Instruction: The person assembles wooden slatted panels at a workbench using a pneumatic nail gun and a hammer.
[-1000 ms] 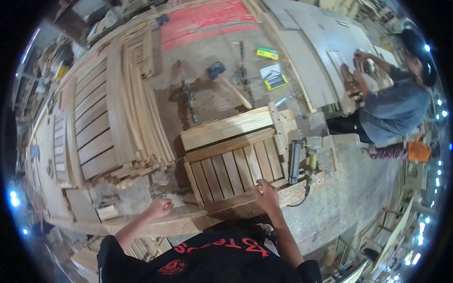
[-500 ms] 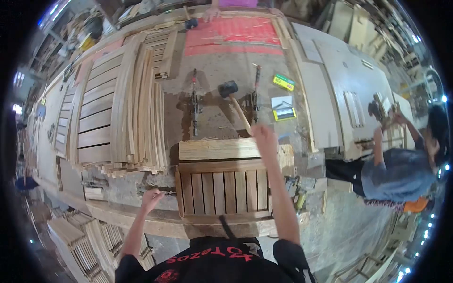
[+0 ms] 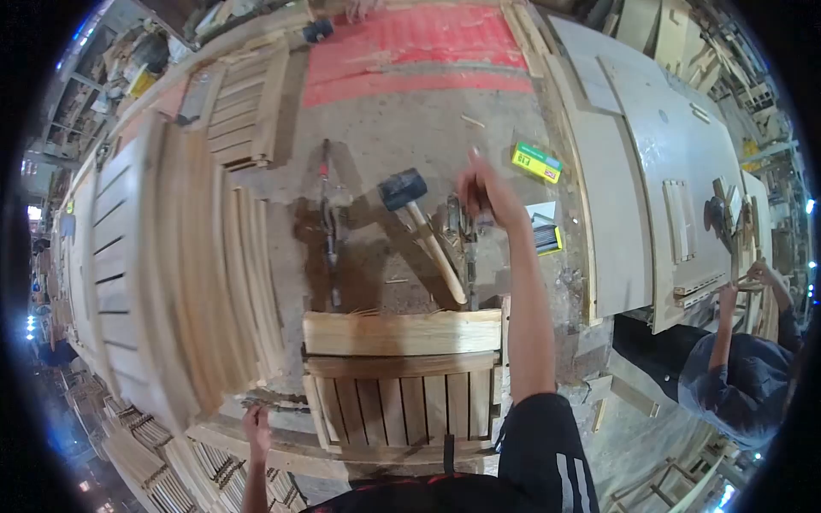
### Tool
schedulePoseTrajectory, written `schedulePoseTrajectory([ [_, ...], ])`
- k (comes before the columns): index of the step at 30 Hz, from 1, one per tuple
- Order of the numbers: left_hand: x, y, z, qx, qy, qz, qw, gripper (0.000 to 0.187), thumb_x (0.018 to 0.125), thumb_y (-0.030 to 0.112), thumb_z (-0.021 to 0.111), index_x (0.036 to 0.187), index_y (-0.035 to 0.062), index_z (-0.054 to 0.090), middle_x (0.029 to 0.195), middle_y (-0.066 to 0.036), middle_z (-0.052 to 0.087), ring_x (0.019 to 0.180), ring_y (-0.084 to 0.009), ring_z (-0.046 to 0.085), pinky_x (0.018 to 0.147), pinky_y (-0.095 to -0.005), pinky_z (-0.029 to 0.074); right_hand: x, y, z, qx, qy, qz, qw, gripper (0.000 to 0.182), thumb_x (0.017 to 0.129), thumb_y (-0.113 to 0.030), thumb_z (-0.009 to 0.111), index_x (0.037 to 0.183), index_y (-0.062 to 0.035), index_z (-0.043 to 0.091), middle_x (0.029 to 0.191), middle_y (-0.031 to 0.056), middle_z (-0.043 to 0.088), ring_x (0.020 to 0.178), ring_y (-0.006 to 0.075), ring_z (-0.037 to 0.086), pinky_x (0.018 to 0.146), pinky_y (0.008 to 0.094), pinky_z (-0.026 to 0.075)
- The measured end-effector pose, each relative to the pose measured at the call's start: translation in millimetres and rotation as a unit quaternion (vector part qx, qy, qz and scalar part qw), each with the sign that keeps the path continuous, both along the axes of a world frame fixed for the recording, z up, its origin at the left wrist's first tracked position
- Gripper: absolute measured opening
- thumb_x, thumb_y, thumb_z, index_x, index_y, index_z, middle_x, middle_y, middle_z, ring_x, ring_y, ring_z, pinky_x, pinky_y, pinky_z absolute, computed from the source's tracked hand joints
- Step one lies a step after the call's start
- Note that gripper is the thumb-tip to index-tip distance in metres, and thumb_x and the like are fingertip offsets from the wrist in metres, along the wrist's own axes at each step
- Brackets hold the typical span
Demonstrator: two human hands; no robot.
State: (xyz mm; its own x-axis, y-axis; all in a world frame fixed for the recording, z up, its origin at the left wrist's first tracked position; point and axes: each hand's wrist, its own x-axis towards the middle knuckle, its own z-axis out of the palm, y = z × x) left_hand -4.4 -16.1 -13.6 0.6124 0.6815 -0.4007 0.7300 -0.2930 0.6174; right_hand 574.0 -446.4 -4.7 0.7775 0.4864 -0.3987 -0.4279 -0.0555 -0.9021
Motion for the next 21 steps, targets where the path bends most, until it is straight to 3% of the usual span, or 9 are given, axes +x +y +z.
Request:
schedulePoseTrajectory([
  [1,2.3,-0.7,4.8,0.003,0.003,-0.018,1.000,0.022,0.089,0.012,0.060,0.072,0.0000,0.053,0.061,0.002,0.041,0.058,-0.0068,0.037,0.051,-0.0280,0.029,-26.3,2.9,4.7,-0.010,0.025,-0.025,0.999,0.068,0.096,-0.063,0.031,0.060,-0.0090,0.052,0.058,0.0006,0.051,0.050,0.0103,0.047,0.050,0.0246,0.035],
  [4,2.3,2.0,5.7,0.029,0.022,-0.063,0.997,0.022,0.091,0.012,0.057,0.072,0.0020,0.053,0.060,0.003,0.039,0.057,-0.0060,0.036,0.051,-0.0267,0.028,-43.5,6.3,-12.6,-0.100,-0.118,-0.100,0.983,0.063,0.097,-0.057,0.039,0.058,-0.0092,0.049,0.057,-0.0024,0.043,0.049,0.0085,0.037,0.048,0.0252,0.024],
  [7,-25.0,17.2,-9.7,0.047,0.065,-0.058,0.995,0.024,0.092,0.016,0.057,0.072,0.0038,0.054,0.060,0.002,0.040,0.055,-0.0066,0.037,0.049,-0.0266,0.028,-71.6,21.8,-14.6,-0.132,-0.122,-0.209,0.961,0.055,0.097,-0.046,0.049,0.058,-0.0071,0.047,0.058,-0.0035,0.040,0.053,0.0086,0.033,0.051,0.0275,0.023],
  [8,-16.3,13.8,-6.9,0.038,0.059,-0.039,0.997,0.025,0.090,0.019,0.056,0.071,0.0036,0.054,0.057,0.001,0.040,0.053,-0.0082,0.039,0.048,-0.0280,0.029,-79.6,20.8,-19.7,-0.115,-0.214,-0.209,0.947,0.044,0.093,-0.030,0.056,0.058,-0.0041,0.046,0.058,-0.0013,0.039,0.056,0.0113,0.035,0.054,0.0298,0.026],
  [11,6.9,-5.8,9.1,0.033,0.054,0.009,0.998,0.028,0.088,0.025,0.055,0.071,0.0030,0.054,0.052,-0.002,0.041,0.049,-0.0116,0.043,0.046,-0.0310,0.031,-86.3,20.2,-46.7,-0.013,-0.324,-0.238,0.916,0.035,0.083,-0.009,0.063,0.058,-0.0008,0.040,0.056,0.0030,0.038,0.056,0.0170,0.037,0.056,0.0330,0.030],
  [14,15.5,-4.9,-0.8,0.047,0.073,-0.011,0.996,0.028,0.088,0.026,0.055,0.071,0.0027,0.054,0.053,-0.003,0.041,0.050,-0.0121,0.043,0.046,-0.0315,0.032,-90.4,12.1,-66.9,0.036,-0.414,-0.206,0.886,0.029,0.077,-0.003,0.062,0.057,0.0008,0.041,0.056,0.0073,0.038,0.055,0.0224,0.038,0.059,0.0362,0.034],
  [16,13.6,-0.7,-6.5,0.063,0.061,-0.030,0.996,0.029,0.087,0.026,0.055,0.071,0.0024,0.055,0.053,-0.003,0.042,0.050,-0.0125,0.044,0.046,-0.0318,0.032,-96.0,9.7,-70.2,0.030,-0.406,-0.201,0.891,0.029,0.076,-0.003,0.062,0.057,0.0014,0.041,0.056,0.0087,0.039,0.055,0.0247,0.038,0.061,0.0383,0.035],
  [21,-15.9,8.8,-17.4,0.124,0.012,-0.091,0.988,0.030,0.087,0.027,0.056,0.072,0.0018,0.055,0.053,-0.004,0.042,0.050,-0.0134,0.044,0.047,-0.0326,0.033,-110.6,9.5,-56.7,-0.024,-0.339,-0.207,0.918,0.033,0.079,-0.008,0.065,0.056,0.0010,0.043,0.055,0.0075,0.043,0.056,0.0203,0.041,0.070,0.0341,0.040],
])
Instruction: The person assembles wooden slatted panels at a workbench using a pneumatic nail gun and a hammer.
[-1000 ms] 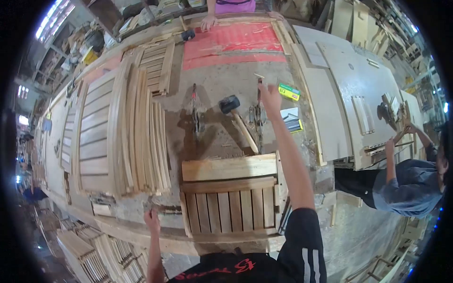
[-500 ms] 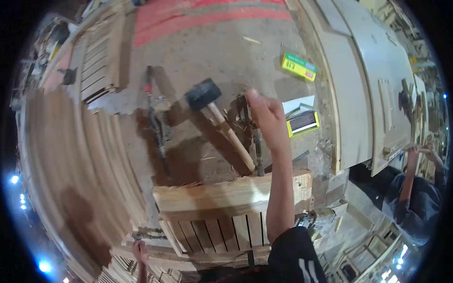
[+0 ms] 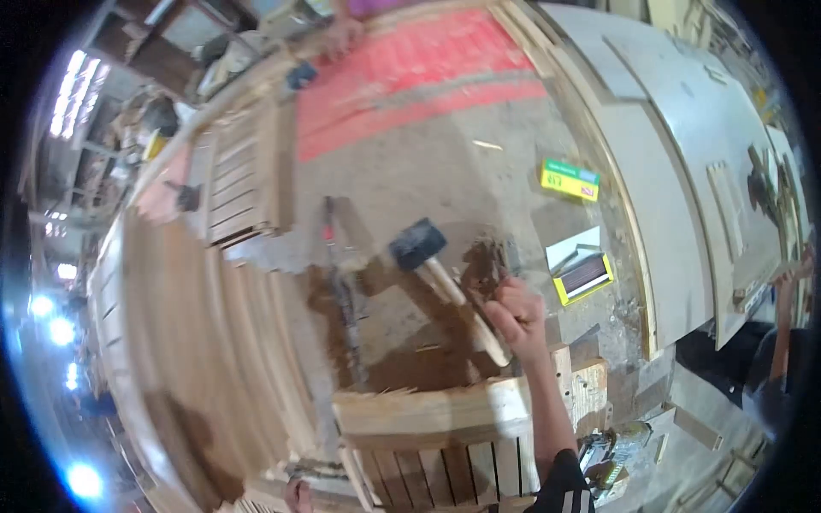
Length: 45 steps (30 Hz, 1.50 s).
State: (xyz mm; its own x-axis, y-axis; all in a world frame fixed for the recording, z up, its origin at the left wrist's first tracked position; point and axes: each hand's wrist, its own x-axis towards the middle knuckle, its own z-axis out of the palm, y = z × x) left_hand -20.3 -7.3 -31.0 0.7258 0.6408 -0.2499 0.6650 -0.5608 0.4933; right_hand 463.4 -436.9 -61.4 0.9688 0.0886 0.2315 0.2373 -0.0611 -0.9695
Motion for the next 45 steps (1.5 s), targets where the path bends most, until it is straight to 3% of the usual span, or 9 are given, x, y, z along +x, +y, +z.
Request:
schedulePoseTrajectory([
  [11,19.9,-15.3,30.7,0.031,-0.101,-0.004,0.994,0.015,0.087,0.009,0.053,0.076,-0.0003,0.059,0.058,-0.011,0.052,0.050,-0.0168,0.048,0.049,-0.0324,0.039,53.7,13.3,53.6,-0.343,0.129,0.014,0.930,0.045,0.089,-0.037,0.065,0.070,0.0038,0.064,0.050,0.0087,0.051,0.047,0.0142,0.047,0.049,0.0354,0.039],
  [18,9.6,-16.1,13.1,-0.048,-0.123,0.024,0.991,0.022,0.090,0.012,0.050,0.071,0.0015,0.054,0.061,-0.004,0.050,0.057,-0.0125,0.046,0.052,-0.0288,0.037,20.3,6.7,5.5,0.022,0.150,-0.143,0.978,0.028,0.091,-0.023,0.063,0.080,0.0027,0.066,0.073,0.0005,0.058,0.068,0.0099,0.052,0.069,0.0277,0.047],
  [22,17.9,-29.6,30.7,0.003,-0.011,0.053,0.999,0.031,0.095,0.020,0.050,0.070,0.0022,0.049,0.062,-0.003,0.049,0.056,-0.0120,0.042,0.052,-0.0288,0.035,7.9,30.8,13.3,0.074,0.081,-0.163,0.981,0.030,0.086,-0.017,0.062,0.067,0.0031,0.054,0.065,-0.0005,0.040,0.066,0.0083,0.036,0.062,0.0243,0.029],
  [29,-12.1,-13.5,20.7,0.010,0.019,0.047,0.999,0.022,0.093,0.015,0.051,0.072,0.0067,0.053,0.065,0.001,0.049,0.059,-0.0072,0.046,0.055,-0.0241,0.036,-16.6,5.2,-30.8,0.108,-0.027,-0.078,0.991,0.023,0.075,-0.005,0.055,0.059,0.0035,0.042,0.061,0.0057,0.039,0.064,0.0218,0.041,0.070,0.0406,0.037],
  [33,-14.1,-9.7,6.2,0.024,0.002,0.088,0.996,0.020,0.091,0.009,0.055,0.073,0.0008,0.054,0.060,0.001,0.047,0.057,-0.0075,0.043,0.053,-0.0265,0.036,1.3,9.3,28.9,-0.075,0.283,-0.077,0.953,0.033,0.084,-0.016,0.062,0.061,0.0038,0.049,0.058,0.0028,0.037,0.059,0.0168,0.042,0.060,0.0345,0.038],
  [35,35.0,-37.1,27.8,0.040,0.049,0.108,0.992,0.015,0.088,0.008,0.058,0.076,-0.0002,0.059,0.057,-0.002,0.048,0.053,-0.0103,0.044,0.049,-0.0301,0.035,14.3,49.1,89.2,-0.412,0.189,-0.008,0.891,0.031,0.082,-0.026,0.072,0.069,0.0004,0.063,0.056,0.0110,0.054,0.051,0.0271,0.053,0.050,0.0406,0.040],
  [38,22.5,-24.2,23.2,0.020,0.103,0.043,0.994,0.012,0.085,0.011,0.060,0.078,0.0020,0.062,0.056,-0.006,0.050,0.052,-0.0133,0.048,0.050,-0.0322,0.037,35.2,155.1,121.5,-0.117,0.161,0.048,0.979,0.049,0.084,-0.046,0.064,0.076,0.0012,0.061,0.070,0.0209,0.063,0.071,0.0378,0.064,0.067,0.0444,0.049],
  [41,7.9,-14.1,7.9,0.132,0.088,-0.029,0.987,0.018,0.082,0.020,0.065,0.072,0.0055,0.061,0.064,-0.012,0.061,0.056,-0.0283,0.060,0.054,-0.0383,0.044,101.1,282.3,27.9,-0.234,0.151,-0.047,0.959,0.062,0.084,-0.054,0.059,0.103,0.0053,0.057,0.104,0.0294,0.063,0.101,0.0422,0.060,0.082,0.0509,0.049],
  [45,22.0,-27.2,23.3,0.150,0.083,0.014,0.985,0.024,0.083,0.019,0.064,0.065,0.0060,0.056,0.055,-0.012,0.054,0.049,-0.0310,0.053,0.050,-0.0401,0.042,159.0,326.4,-69.9,0.020,0.331,-0.041,0.942,0.066,0.083,-0.061,0.056,0.098,0.0026,0.062,0.079,0.0205,0.066,0.077,0.0357,0.064,0.073,0.0431,0.050],
])
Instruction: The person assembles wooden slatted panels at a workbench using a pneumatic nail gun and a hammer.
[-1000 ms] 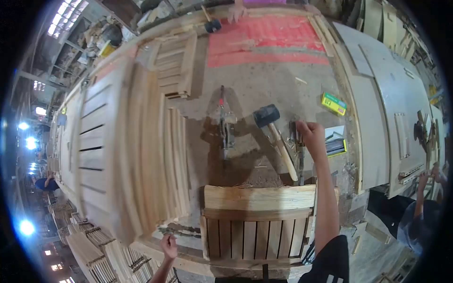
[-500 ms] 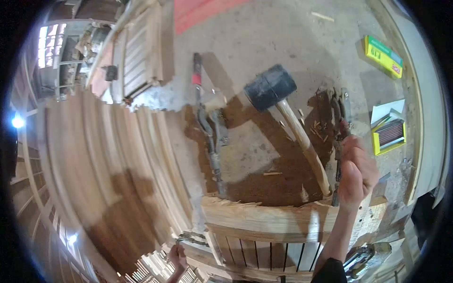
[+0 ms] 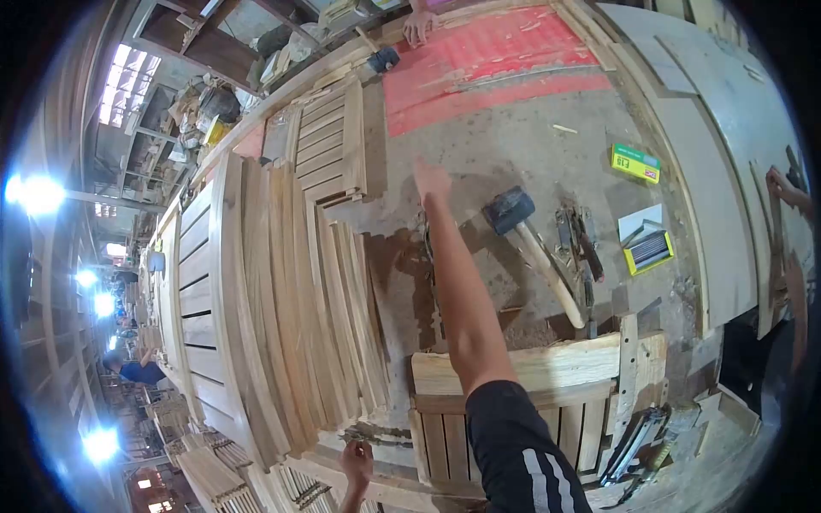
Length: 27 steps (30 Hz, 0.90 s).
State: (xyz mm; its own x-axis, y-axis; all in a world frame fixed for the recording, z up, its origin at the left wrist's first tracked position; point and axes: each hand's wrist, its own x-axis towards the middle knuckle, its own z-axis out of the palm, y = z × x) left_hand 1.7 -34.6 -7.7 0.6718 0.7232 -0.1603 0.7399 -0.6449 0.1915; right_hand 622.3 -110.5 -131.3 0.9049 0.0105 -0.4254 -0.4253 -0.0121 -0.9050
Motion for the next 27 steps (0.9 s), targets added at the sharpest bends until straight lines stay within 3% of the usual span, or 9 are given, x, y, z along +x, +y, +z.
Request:
schedulePoseTrajectory([
  [2,2.1,1.2,-5.2,-0.013,0.000,0.017,1.000,0.021,0.081,0.017,0.066,0.065,0.0069,0.057,0.054,-0.011,0.051,0.049,-0.0281,0.052,0.051,-0.0382,0.041,5.2,-20.2,33.3,0.302,0.128,0.010,0.945,0.060,0.087,-0.061,0.052,0.088,-0.0019,0.064,0.072,0.0134,0.064,0.065,0.0251,0.063,0.063,0.0370,0.049],
  [4,6.1,1.2,-7.2,-0.004,-0.053,-0.007,0.999,0.020,0.081,0.018,0.065,0.065,0.0081,0.057,0.054,-0.011,0.052,0.049,-0.0281,0.051,0.051,-0.0384,0.042,-42.2,-44.2,103.2,0.337,-0.021,0.169,0.926,0.054,0.093,-0.057,0.044,0.074,-0.0090,0.060,0.067,0.0054,0.060,0.054,0.0150,0.054,0.053,0.0309,0.043],
  [6,1.8,2.3,-5.1,-0.029,-0.070,-0.076,0.994,0.016,0.082,0.016,0.064,0.069,0.0079,0.059,0.055,-0.007,0.053,0.049,-0.0240,0.052,0.052,-0.0368,0.043,-101.9,-48.9,117.4,0.254,-0.096,0.296,0.916,0.057,0.097,-0.054,0.041,0.069,-0.0093,0.063,0.059,0.0074,0.057,0.054,0.0189,0.056,0.055,0.0336,0.045],
  [8,-41.9,22.4,-38.3,-0.181,-0.166,0.099,0.964,0.018,0.085,0.013,0.062,0.069,0.0060,0.055,0.055,-0.004,0.049,0.049,-0.0190,0.049,0.050,-0.0331,0.041,-166.6,-57.1,144.2,-0.164,-0.261,0.375,0.874,0.055,0.097,-0.045,0.048,0.059,-0.0076,0.059,0.056,0.0115,0.056,0.054,0.0244,0.056,0.059,0.0349,0.046],
  [12,-11.5,3.8,-9.7,-0.112,-0.043,-0.012,0.993,0.020,0.081,0.000,0.056,0.064,0.0071,0.047,0.055,-0.002,0.040,0.049,-0.0108,0.043,0.047,-0.0261,0.032,-198.9,-51.5,124.7,-0.082,-0.394,0.169,0.900,0.042,0.087,-0.028,0.063,0.053,-0.0067,0.052,0.055,0.0119,0.053,0.056,0.0292,0.053,0.059,0.0383,0.042],
  [17,3.2,-11.2,-17.3,-0.168,-0.144,0.048,0.974,0.027,0.093,0.008,0.052,0.068,0.0062,0.040,0.063,-0.001,0.039,0.058,-0.0066,0.040,0.051,-0.0229,0.030,-234.7,-63.3,76.7,-0.036,-0.495,0.101,0.862,0.038,0.079,-0.014,0.069,0.051,-0.0098,0.044,0.051,0.0053,0.045,0.052,0.0250,0.045,0.056,0.0361,0.037],
  [19,-14.2,-7.0,-23.7,-0.224,-0.280,0.092,0.929,0.016,0.083,-0.005,0.048,0.071,0.0032,0.043,0.070,0.001,0.045,0.061,-0.0066,0.043,0.053,-0.0191,0.033,-232.8,-63.6,75.4,-0.073,-0.507,0.117,0.851,0.032,0.077,-0.012,0.071,0.056,-0.0101,0.047,0.056,0.0039,0.045,0.056,0.0241,0.047,0.058,0.0352,0.038],
  [22,-7.5,-2.9,-4.1,-0.170,-0.103,0.039,0.979,0.012,0.088,0.002,0.055,0.077,-0.0004,0.050,0.067,-0.005,0.047,0.060,-0.0120,0.045,0.052,-0.0287,0.038,-240.7,-72.4,79.7,-0.105,-0.476,0.173,0.856,0.019,0.078,-0.018,0.073,0.075,-0.0074,0.057,0.078,0.0075,0.057,0.077,0.0276,0.056,0.070,0.0372,0.044],
  [27,-16.4,11.0,-18.7,0.003,-0.092,-0.091,0.992,0.023,0.093,0.018,0.059,0.078,0.0017,0.054,0.063,-0.017,0.049,0.054,-0.0296,0.046,0.052,-0.0410,0.038,-346.1,-275.0,135.4,-0.170,-0.240,-0.090,0.951,0.036,0.081,-0.013,0.069,0.114,-0.0036,0.060,0.109,0.0145,0.062,0.107,0.0322,0.056,0.096,0.0413,0.043],
])
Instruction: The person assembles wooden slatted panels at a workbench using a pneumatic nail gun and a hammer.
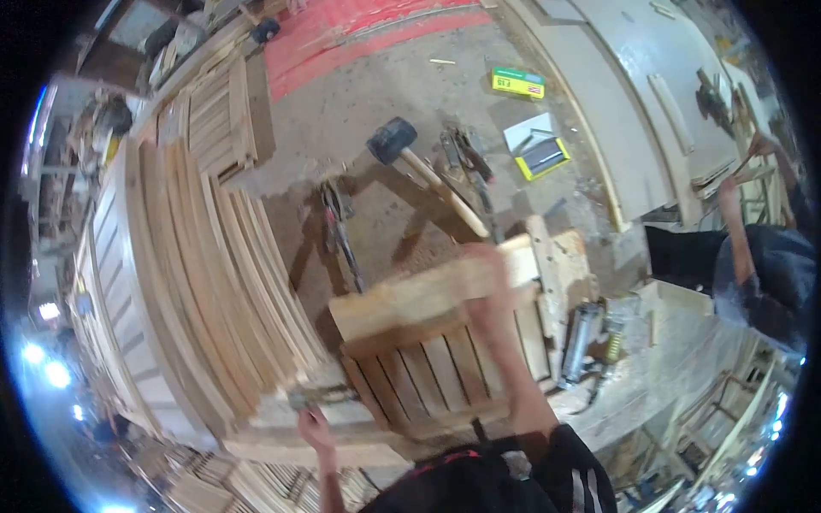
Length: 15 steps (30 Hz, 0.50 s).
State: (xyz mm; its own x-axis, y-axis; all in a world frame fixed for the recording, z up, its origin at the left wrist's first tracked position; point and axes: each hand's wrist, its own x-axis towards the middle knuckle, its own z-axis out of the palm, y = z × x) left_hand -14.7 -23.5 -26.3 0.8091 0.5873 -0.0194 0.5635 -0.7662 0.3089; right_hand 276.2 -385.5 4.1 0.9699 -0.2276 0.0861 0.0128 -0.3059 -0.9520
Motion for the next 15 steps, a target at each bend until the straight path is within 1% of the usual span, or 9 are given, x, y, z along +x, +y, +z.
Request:
schedulePoseTrajectory([
  [1,6.7,-3.8,3.9,0.005,-0.020,0.005,1.000,0.021,0.093,0.020,0.058,0.082,0.0026,0.058,0.064,-0.017,0.051,0.056,-0.0304,0.047,0.053,-0.0412,0.039,-26.0,-61.2,11.8,-0.161,0.040,-0.111,0.980,0.038,0.082,-0.011,0.068,0.117,-0.0019,0.058,0.111,0.0162,0.062,0.105,0.0325,0.057,0.095,0.0416,0.044],
  [2,10.4,-11.4,8.2,-0.009,-0.039,0.034,0.999,0.022,0.092,0.021,0.058,0.081,0.0021,0.058,0.066,-0.018,0.053,0.059,-0.0335,0.051,0.055,-0.0424,0.040,-52.3,-122.5,23.8,-0.299,0.108,-0.217,0.923,0.040,0.083,-0.009,0.066,0.121,-0.0003,0.056,0.112,0.0179,0.061,0.103,0.0327,0.057,0.095,0.0419,0.045],
  [3,7.9,-6.2,-0.9,0.008,-0.074,0.013,0.997,0.022,0.091,0.021,0.059,0.081,0.0017,0.059,0.068,-0.019,0.056,0.061,-0.0367,0.054,0.056,-0.0447,0.041,-89.2,-187.0,6.4,-0.411,0.078,-0.268,0.868,0.043,0.082,-0.010,0.066,0.123,-0.0005,0.055,0.111,0.0188,0.062,0.105,0.0319,0.059,0.091,0.0416,0.048],
  [5,0.7,1.2,-9.0,0.024,-0.009,0.035,0.999,0.017,0.086,0.019,0.061,0.081,0.0021,0.062,0.070,-0.020,0.059,0.064,-0.0386,0.056,0.059,-0.0461,0.042,-157.2,-293.8,-38.9,-0.414,0.153,-0.317,0.840,0.053,0.078,-0.015,0.071,0.125,0.0006,0.054,0.111,0.0204,0.063,0.108,0.0337,0.059,0.092,0.0436,0.047],
  [6,9.6,-4.7,2.1,0.020,-0.030,0.023,0.999,0.018,0.085,0.019,0.060,0.078,0.0018,0.062,0.069,-0.020,0.058,0.065,-0.0384,0.056,0.060,-0.0462,0.042,-171.5,-310.9,-45.1,-0.383,0.194,-0.268,0.862,0.053,0.076,-0.016,0.073,0.123,0.0018,0.054,0.111,0.0203,0.063,0.105,0.0332,0.061,0.091,0.0427,0.048],
  [8,8.5,6.1,-5.3,-0.019,-0.028,0.008,0.999,0.021,0.084,0.021,0.061,0.078,0.0014,0.064,0.073,-0.021,0.062,0.068,-0.0388,0.060,0.060,-0.0457,0.044,-180.1,-320.6,-58.4,-0.312,0.273,-0.179,0.892,0.053,0.074,-0.018,0.075,0.118,0.0043,0.056,0.110,0.0200,0.064,0.099,0.0320,0.063,0.087,0.0410,0.049],
  [9,2.2,12.1,-15.3,-0.018,-0.036,-0.006,0.999,0.022,0.083,0.022,0.062,0.078,0.0010,0.064,0.074,-0.021,0.063,0.070,-0.0390,0.061,0.060,-0.0454,0.044,-183.8,-319.0,-63.9,-0.316,0.267,-0.187,0.891,0.054,0.073,-0.018,0.075,0.118,0.0050,0.055,0.108,0.0208,0.065,0.098,0.0326,0.064,0.086,0.0411,0.049],
  [11,14.5,-0.4,9.2,-0.068,0.002,0.029,0.997,0.021,0.082,0.022,0.061,0.079,0.0012,0.066,0.074,-0.021,0.064,0.071,-0.0390,0.062,0.062,-0.0446,0.047,-170.3,-312.0,-75.3,-0.322,0.244,-0.211,0.890,0.056,0.072,-0.018,0.075,0.117,0.0064,0.054,0.104,0.0222,0.066,0.095,0.0338,0.065,0.084,0.0414,0.050],
  [15,13.6,4.8,0.2,-0.059,-0.023,0.034,0.997,0.023,0.081,0.025,0.061,0.079,0.0023,0.067,0.073,-0.019,0.064,0.070,-0.0390,0.063,0.064,-0.0448,0.049,-165.8,-323.3,-97.6,-0.328,0.304,-0.155,0.881,0.060,0.069,-0.018,0.075,0.118,0.0071,0.052,0.104,0.0239,0.065,0.097,0.0360,0.065,0.084,0.0426,0.051],
])
